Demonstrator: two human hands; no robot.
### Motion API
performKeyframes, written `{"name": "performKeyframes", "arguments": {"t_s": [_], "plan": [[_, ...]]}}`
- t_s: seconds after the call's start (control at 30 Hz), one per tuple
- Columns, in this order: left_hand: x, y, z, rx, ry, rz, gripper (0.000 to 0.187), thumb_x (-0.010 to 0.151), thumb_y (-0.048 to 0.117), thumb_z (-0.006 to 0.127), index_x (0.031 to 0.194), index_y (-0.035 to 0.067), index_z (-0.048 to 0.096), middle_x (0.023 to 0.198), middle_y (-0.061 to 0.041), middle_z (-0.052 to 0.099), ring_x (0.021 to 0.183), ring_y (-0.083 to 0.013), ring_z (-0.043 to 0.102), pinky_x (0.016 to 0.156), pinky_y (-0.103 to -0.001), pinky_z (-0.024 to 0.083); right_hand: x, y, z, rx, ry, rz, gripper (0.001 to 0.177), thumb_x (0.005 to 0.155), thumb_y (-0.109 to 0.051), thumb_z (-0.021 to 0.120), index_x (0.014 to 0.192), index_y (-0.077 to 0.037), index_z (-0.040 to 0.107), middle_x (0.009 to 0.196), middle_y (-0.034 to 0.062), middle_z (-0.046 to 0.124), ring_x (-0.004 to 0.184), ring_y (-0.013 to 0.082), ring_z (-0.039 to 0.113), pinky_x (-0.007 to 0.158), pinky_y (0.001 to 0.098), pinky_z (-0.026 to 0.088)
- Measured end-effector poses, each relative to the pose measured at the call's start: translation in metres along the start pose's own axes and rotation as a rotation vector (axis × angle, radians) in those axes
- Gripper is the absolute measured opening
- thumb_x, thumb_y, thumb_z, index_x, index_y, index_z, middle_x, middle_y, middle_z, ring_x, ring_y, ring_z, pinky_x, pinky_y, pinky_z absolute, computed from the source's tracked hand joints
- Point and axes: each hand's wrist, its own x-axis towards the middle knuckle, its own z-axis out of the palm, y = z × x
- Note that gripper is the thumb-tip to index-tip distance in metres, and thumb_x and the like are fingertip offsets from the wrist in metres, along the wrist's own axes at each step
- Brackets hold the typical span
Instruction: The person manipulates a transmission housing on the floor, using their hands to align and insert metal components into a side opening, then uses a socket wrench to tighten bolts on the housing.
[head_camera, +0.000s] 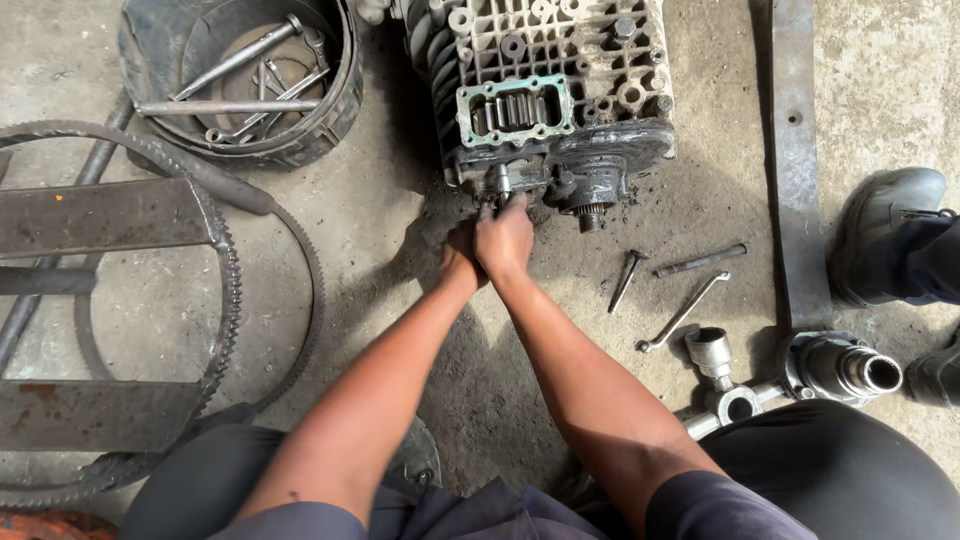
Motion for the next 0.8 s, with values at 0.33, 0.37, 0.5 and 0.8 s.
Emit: {"name": "performKeyframes", "arguments": {"t_s": [0.33, 0.37, 0.5, 0.8], "plan": [[0.040, -0.024, 0.110, -0.901, -0.375, 0.084, 0.036, 0.107, 0.036, 0.044, 0.125, 0.007, 0.056, 0.113, -0.011, 0.063, 0.097, -0.0219, 0.062, 0.079, -0.033, 0.051, -0.019, -0.027, -0.065, -0.252, -0.169, -0.099, 0.035, 0.093, -0.023, 0.064, 0.120, -0.001, 0.064, 0.096, 0.0240, 0.072, 0.084, 0.0370, 0.072, 0.079, 0.0481, 0.058], [0.038, -0.018, 0.116, -0.881, -0.321, 0.080, 0.035, 0.107, 0.037, 0.045, 0.121, 0.007, 0.057, 0.109, -0.010, 0.063, 0.093, -0.0216, 0.062, 0.076, -0.033, 0.050, -0.016, -0.023, -0.070, -0.265, -0.142, -0.183, 0.036, 0.091, -0.022, 0.067, 0.121, -0.003, 0.067, 0.096, 0.0234, 0.073, 0.084, 0.0366, 0.071, 0.080, 0.0479, 0.056], [0.014, 0.017, 0.125, -0.745, -0.081, 0.026, 0.033, 0.105, 0.037, 0.052, 0.106, 0.006, 0.062, 0.092, -0.008, 0.062, 0.079, -0.0206, 0.060, 0.064, -0.034, 0.050, -0.012, 0.014, -0.080, 0.187, 0.210, -0.109, 0.027, 0.099, -0.026, 0.064, 0.113, -0.004, 0.072, 0.094, 0.0164, 0.075, 0.082, 0.0295, 0.071, 0.076, 0.0434, 0.054], [-0.026, 0.058, 0.096, -1.007, -0.169, -0.004, 0.032, 0.099, 0.026, 0.048, 0.107, -0.003, 0.059, 0.092, -0.019, 0.070, 0.083, -0.0268, 0.076, 0.067, -0.038, 0.064, 0.024, 0.086, -0.116, 0.783, 0.063, 0.838, 0.045, 0.101, -0.050, 0.055, 0.098, -0.005, 0.061, 0.078, 0.0109, 0.065, 0.065, 0.0230, 0.062, 0.061, 0.0389, 0.048]]}}
